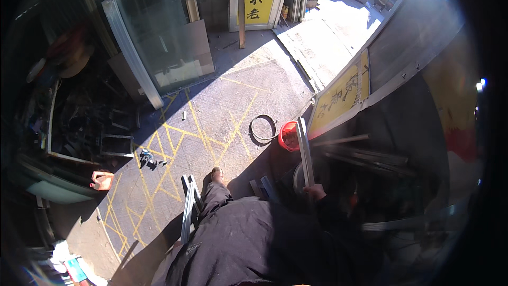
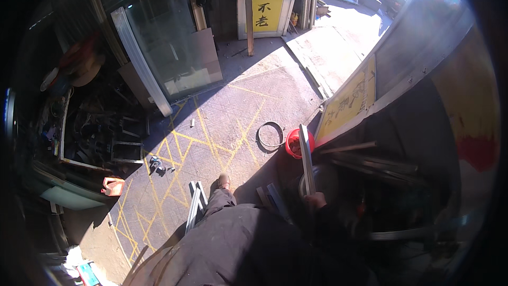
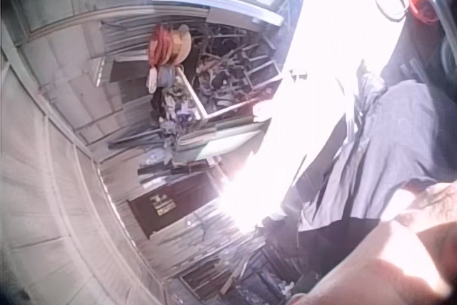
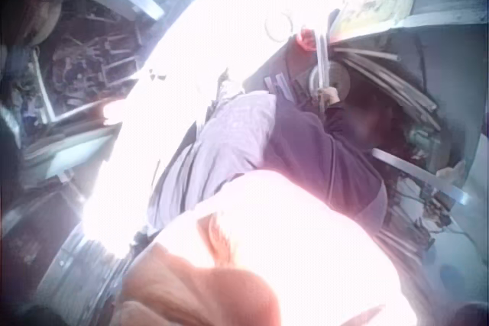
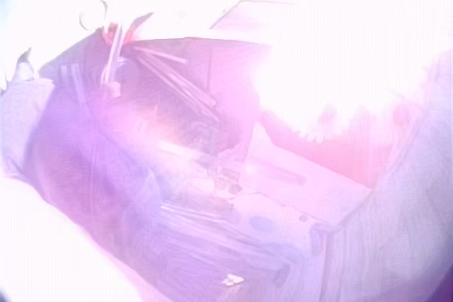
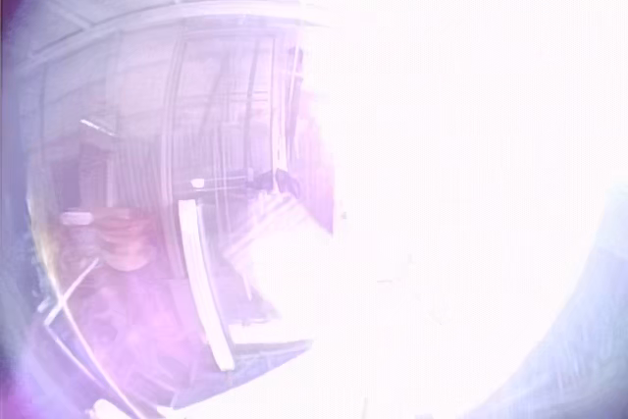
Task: The person uses a miter saw to cut long aluminum profiles into shorter pieces, then carries them outside and stacks them on a metal rack. The person handles the profiles by hand and operates the saw with both hands.
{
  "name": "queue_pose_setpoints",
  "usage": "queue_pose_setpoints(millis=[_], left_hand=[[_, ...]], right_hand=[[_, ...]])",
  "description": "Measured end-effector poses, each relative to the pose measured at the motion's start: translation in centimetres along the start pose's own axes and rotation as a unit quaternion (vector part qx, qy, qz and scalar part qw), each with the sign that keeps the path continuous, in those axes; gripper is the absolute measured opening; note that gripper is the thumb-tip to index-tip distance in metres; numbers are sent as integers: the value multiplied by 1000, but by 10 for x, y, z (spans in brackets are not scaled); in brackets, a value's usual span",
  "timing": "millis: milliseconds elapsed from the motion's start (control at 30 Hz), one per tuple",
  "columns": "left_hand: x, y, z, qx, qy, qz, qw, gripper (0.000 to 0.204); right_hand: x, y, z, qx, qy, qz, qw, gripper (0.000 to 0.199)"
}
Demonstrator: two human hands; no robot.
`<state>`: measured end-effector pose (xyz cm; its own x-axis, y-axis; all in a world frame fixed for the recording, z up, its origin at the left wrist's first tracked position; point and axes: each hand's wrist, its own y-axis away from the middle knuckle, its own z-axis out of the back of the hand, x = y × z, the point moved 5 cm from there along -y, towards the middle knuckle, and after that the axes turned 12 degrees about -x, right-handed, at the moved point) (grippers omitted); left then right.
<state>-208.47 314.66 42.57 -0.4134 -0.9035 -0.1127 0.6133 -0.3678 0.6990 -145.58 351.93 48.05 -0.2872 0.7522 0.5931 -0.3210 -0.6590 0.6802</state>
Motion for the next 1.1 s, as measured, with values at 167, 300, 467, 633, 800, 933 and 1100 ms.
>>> queue_pose_setpoints(millis=[167, 300, 467, 633, 800, 933, 1100], left_hand=[[-197, -137, 126, 18, -13, -81, 996, 47], [-401, -241, 188, -31, -24, -163, 986, 41], [-630, -310, 223, -43, -100, -218, 970, 47], [-800, -317, 233, 5, -228, -307, 924, 46], [-914, -348, 242, 56, -239, -258, 934, 47], [-1030, -392, 237, 78, -282, -247, 924, 48], [-1235, -452, 227, 110, -347, -276, 890, 49]], right_hand=[[62, -35, -42, -47, 92, -50, 993, 25], [102, -98, -57, -77, 72, -55, 993, 26], [189, -211, -67, -8, 429, 302, 851, 27], [310, -333, -9, -108, 52, -33, 992, 22], [449, -450, 54, -142, -70, -37, 987, 24], [493, -546, 84, -192, -90, -24, 977, 24], [509, -605, 105, -202, 95, -110, 968, 34]])
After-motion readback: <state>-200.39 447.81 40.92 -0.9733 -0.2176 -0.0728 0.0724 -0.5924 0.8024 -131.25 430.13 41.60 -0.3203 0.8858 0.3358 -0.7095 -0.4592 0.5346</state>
